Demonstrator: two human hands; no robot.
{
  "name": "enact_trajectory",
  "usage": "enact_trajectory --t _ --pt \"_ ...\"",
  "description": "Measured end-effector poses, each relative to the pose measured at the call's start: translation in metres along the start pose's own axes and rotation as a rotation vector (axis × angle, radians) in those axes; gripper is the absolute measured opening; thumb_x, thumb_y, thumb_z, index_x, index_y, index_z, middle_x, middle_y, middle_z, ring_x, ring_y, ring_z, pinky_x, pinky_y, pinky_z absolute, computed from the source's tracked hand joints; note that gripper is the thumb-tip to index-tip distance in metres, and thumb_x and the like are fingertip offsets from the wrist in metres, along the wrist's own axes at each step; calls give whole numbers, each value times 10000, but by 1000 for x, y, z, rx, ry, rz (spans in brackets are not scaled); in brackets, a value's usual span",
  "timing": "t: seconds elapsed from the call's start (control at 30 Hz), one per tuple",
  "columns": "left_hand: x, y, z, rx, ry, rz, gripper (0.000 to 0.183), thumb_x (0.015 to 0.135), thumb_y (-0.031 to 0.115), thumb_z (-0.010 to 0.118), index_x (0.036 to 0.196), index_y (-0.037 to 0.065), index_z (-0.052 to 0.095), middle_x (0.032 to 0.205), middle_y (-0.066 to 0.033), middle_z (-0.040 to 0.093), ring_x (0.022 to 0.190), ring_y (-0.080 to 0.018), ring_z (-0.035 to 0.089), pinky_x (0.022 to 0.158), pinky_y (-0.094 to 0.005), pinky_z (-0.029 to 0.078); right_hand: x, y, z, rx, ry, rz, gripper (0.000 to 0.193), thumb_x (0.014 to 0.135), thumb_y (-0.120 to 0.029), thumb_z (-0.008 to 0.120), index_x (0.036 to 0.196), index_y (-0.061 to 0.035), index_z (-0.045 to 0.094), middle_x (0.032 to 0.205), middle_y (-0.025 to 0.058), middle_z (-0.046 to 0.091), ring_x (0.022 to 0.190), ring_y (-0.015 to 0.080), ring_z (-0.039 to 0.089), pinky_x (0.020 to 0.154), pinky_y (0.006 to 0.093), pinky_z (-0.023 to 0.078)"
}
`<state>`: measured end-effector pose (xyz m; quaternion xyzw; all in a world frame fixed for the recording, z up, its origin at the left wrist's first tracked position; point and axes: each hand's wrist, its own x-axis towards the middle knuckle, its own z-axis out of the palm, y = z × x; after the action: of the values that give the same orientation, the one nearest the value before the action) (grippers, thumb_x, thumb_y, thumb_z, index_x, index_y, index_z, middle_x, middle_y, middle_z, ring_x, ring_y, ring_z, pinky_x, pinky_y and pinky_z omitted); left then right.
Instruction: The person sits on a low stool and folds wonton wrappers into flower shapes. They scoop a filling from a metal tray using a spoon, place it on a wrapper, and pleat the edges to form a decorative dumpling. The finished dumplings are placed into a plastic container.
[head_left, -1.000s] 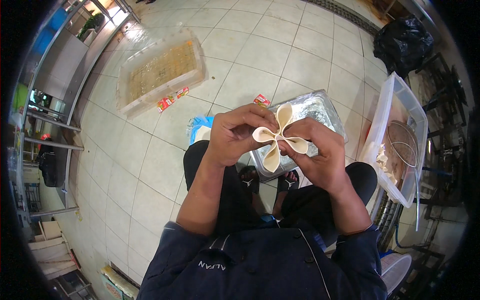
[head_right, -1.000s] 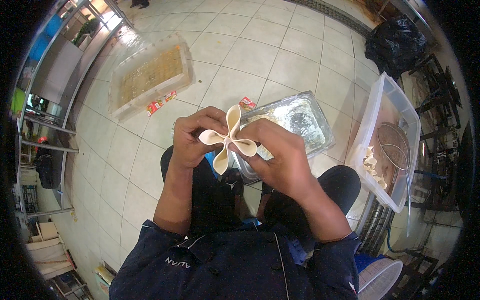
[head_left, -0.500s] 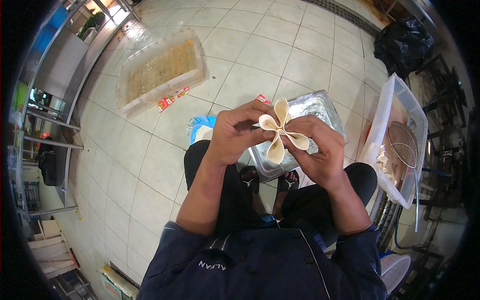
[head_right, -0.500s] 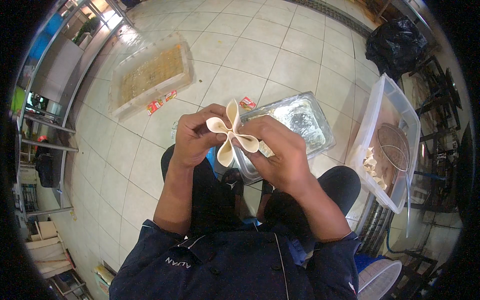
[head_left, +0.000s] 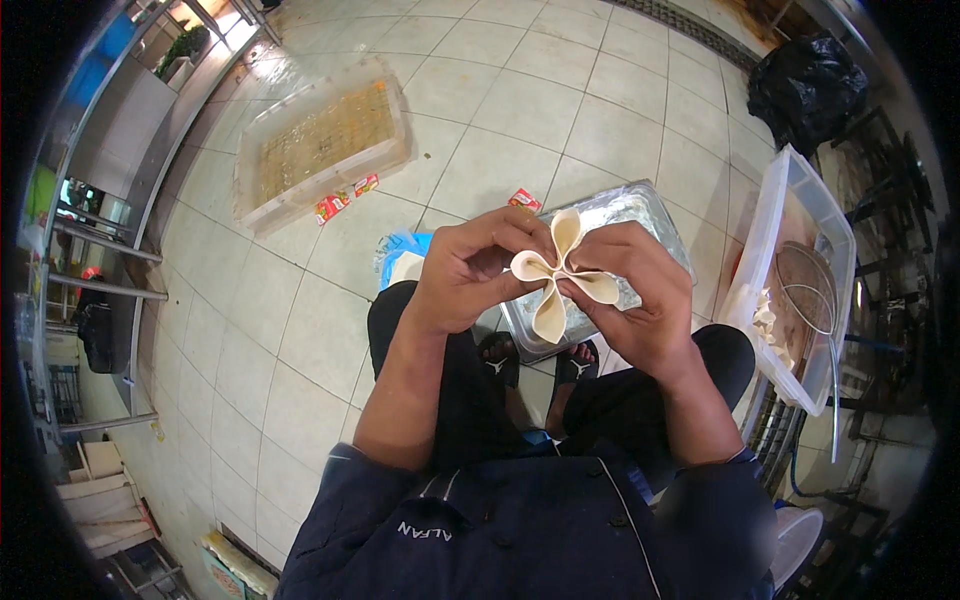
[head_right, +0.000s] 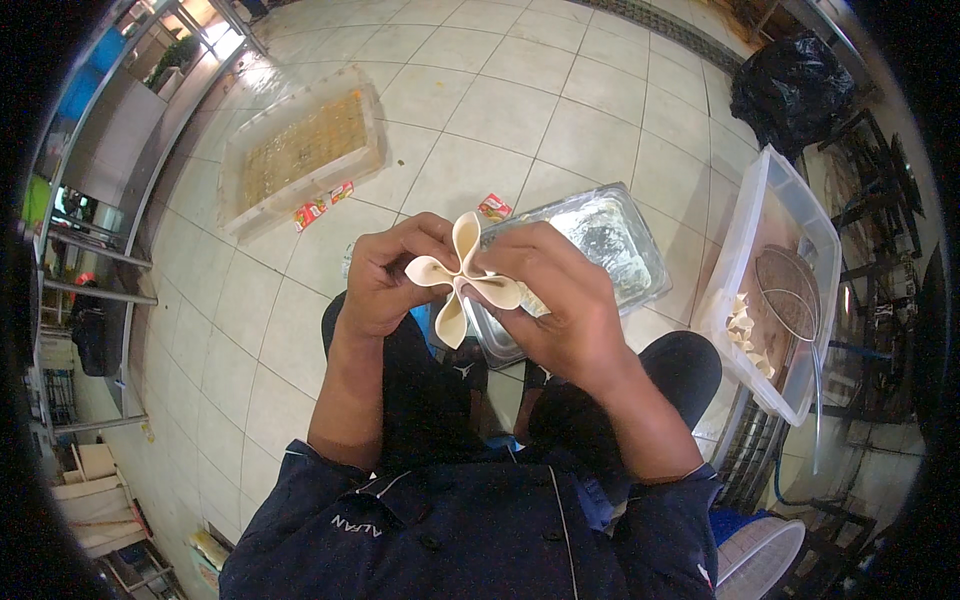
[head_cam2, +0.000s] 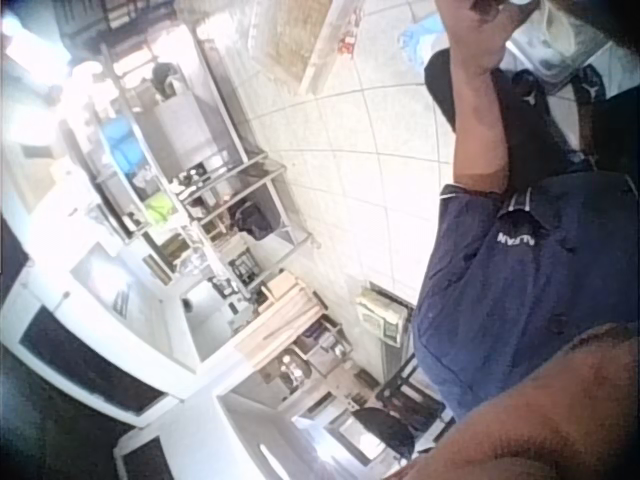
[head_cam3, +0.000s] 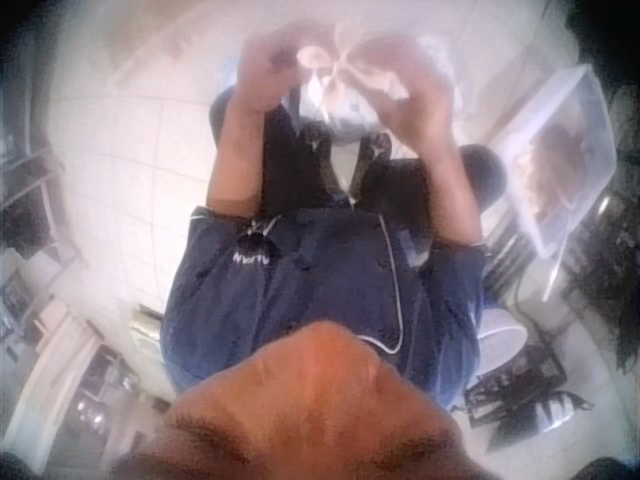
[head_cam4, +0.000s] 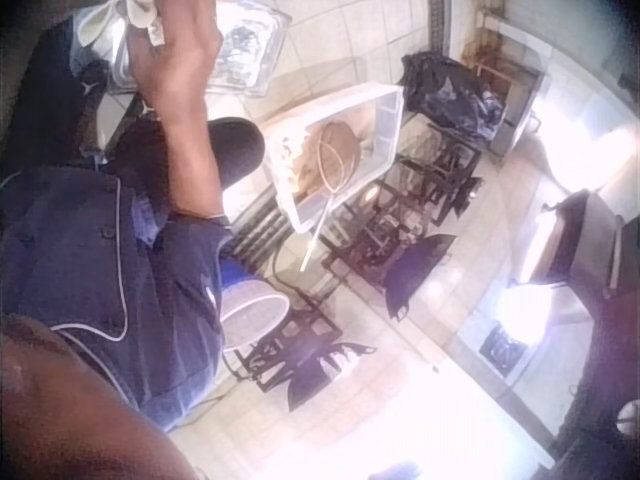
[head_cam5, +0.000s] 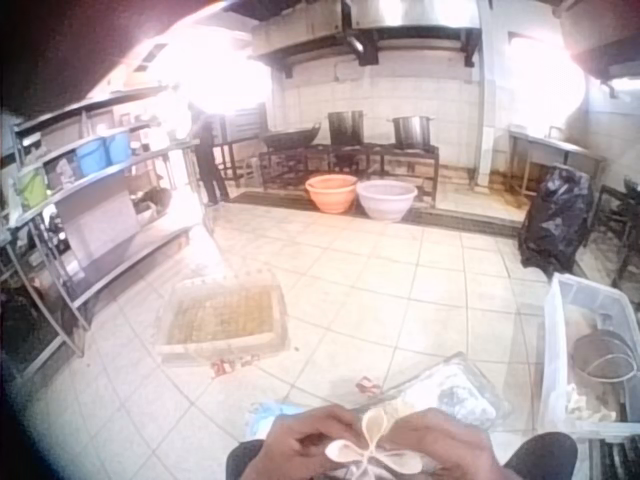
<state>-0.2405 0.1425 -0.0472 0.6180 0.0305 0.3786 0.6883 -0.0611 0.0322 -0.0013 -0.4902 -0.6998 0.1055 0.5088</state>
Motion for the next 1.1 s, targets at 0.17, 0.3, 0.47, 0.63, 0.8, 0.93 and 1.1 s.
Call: enact_trajectory --t 0.17,0.3,0.47,0.63,0.8,0.93,1.1 --pt "-1 -2 -1 22 11 20 172 809 -74 709 975 -43 672 1052 -135 610 1004 -202 608 870 -318 506 -1 0 2 -9 11 -47 301 728 24 781 1005 -11 670 954 139 667 844 280 674 734 327 539" --pt "-1 -6 -1 -11 2 41 171 808 -72 714 971 -44 674 1048 -133 613 1000 -205 609 856 -319 513 -1 0 1 33 -14 -34 284 736 28 778 997 -7 672 952 140 669 853 274 675 741 325 538" --pt "0 -3 2 -6 32 5 172 796 -72 725 958 -46 676 1027 -133 632 984 -202 612 845 -322 517 -2 -2 4 63 5 -2 256 729 46 795 952 -1 679 930 135 683 830 237 672 717 308 528" --pt "0 -1 2 24 61 -40 160 798 -68 728 948 -48 675 1017 -132 644 973 -197 617 843 -325 520 -2 -2 5 46 9 3 255 729 48 794 952 -1 679 922 132 681 826 235 670 716 307 524" --pt "0 -2 1 -64 61 -40 130 811 -61 725 931 -43 679 1020 -134 646 971 -203 620 836 -324 527 -2 0 4 58 0 10 259 725 38 802 950 -1 680 926 126 676 835 232 666 724 303 521" --pt "-1 -4 -2 -41 43 -23 137 808 -63 727 934 -31 684 1019 -135 648 960 -206 627 832 -327 535 -3 1 6 59 -9 20 261 726 37 801 956 -1 683 939 124 675 850 231 668 731 302 521" --pt "-2 -4 -2 2 52 -33 164 793 -72 735 943 -25 689 1017 -137 649 957 -216 636 836 -332 540 -5 1 4 77 -9 44 266 727 30 801 966 -3 688 947 122 679 859 230 669 742 304 522"
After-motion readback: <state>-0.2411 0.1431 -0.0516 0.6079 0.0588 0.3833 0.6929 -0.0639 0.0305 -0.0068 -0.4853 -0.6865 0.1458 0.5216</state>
